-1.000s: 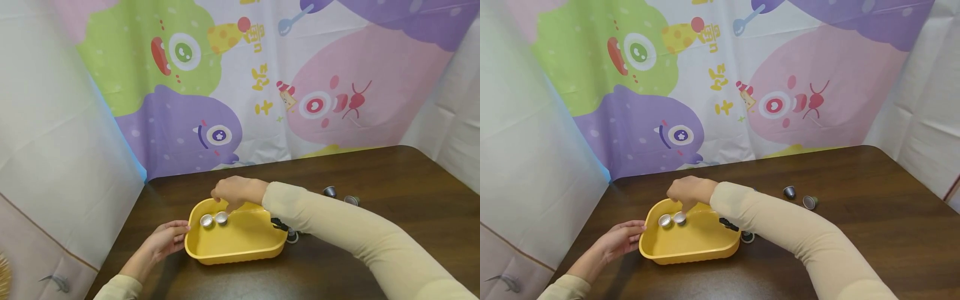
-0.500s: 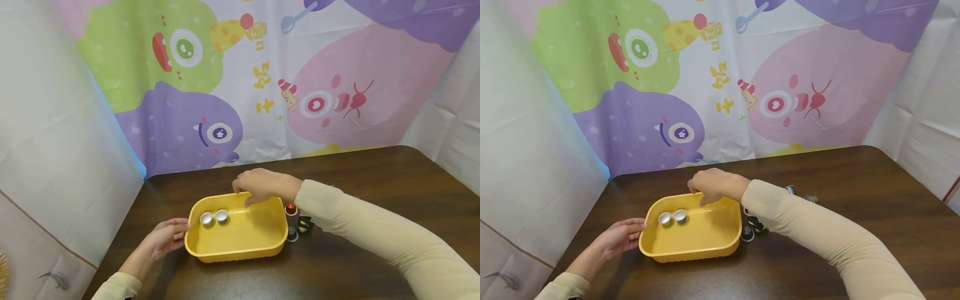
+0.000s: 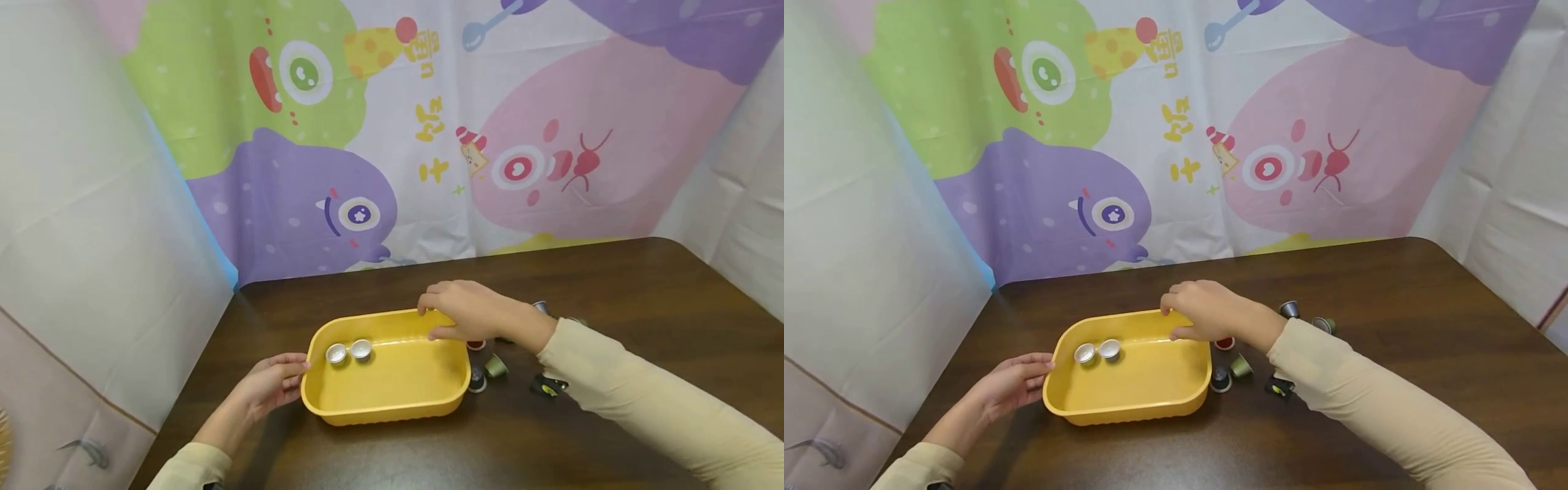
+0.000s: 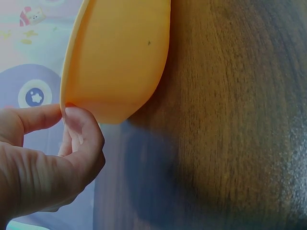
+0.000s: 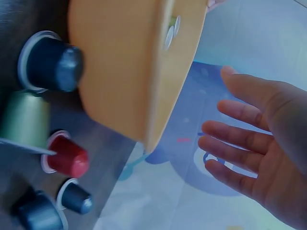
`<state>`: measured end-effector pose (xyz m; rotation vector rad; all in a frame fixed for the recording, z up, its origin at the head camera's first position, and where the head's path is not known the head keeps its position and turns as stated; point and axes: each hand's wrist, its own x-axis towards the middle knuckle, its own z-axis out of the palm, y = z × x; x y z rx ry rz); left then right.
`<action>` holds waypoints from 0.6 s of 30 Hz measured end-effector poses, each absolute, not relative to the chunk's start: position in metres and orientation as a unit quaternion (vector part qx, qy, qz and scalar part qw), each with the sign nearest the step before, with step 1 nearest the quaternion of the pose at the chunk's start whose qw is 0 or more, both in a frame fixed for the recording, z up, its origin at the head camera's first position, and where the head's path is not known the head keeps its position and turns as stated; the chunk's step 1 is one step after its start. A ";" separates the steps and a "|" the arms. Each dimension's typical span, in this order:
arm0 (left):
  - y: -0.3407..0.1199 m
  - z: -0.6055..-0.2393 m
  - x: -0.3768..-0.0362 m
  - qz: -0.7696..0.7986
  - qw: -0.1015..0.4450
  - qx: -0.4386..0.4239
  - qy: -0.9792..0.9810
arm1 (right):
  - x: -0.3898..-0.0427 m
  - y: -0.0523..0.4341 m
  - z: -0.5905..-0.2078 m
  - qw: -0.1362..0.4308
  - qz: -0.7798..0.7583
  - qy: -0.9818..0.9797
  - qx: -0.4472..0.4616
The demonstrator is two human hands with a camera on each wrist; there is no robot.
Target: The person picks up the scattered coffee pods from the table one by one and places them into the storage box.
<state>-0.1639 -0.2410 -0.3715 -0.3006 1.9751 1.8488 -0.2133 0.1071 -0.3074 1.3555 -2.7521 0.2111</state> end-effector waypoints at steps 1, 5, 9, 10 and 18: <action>-0.241 -0.372 -0.164 0.664 0.208 -0.108 0.710 | -0.212 0.110 -0.309 0.041 0.072 -0.894 0.440; -0.242 -0.372 -0.164 0.663 0.207 -0.108 0.711 | -0.207 0.123 -0.316 0.076 0.080 -0.893 0.437; -0.242 -0.372 -0.165 0.664 0.207 -0.107 0.711 | -0.204 0.136 -0.325 0.112 0.089 -0.887 0.438; -0.242 -0.371 -0.165 0.664 0.207 -0.107 0.711 | -0.203 0.139 -0.328 0.120 0.091 -0.886 0.438; -0.241 -0.370 -0.164 0.669 0.209 -0.105 0.705 | -0.196 0.161 -0.344 0.119 0.117 -0.888 0.428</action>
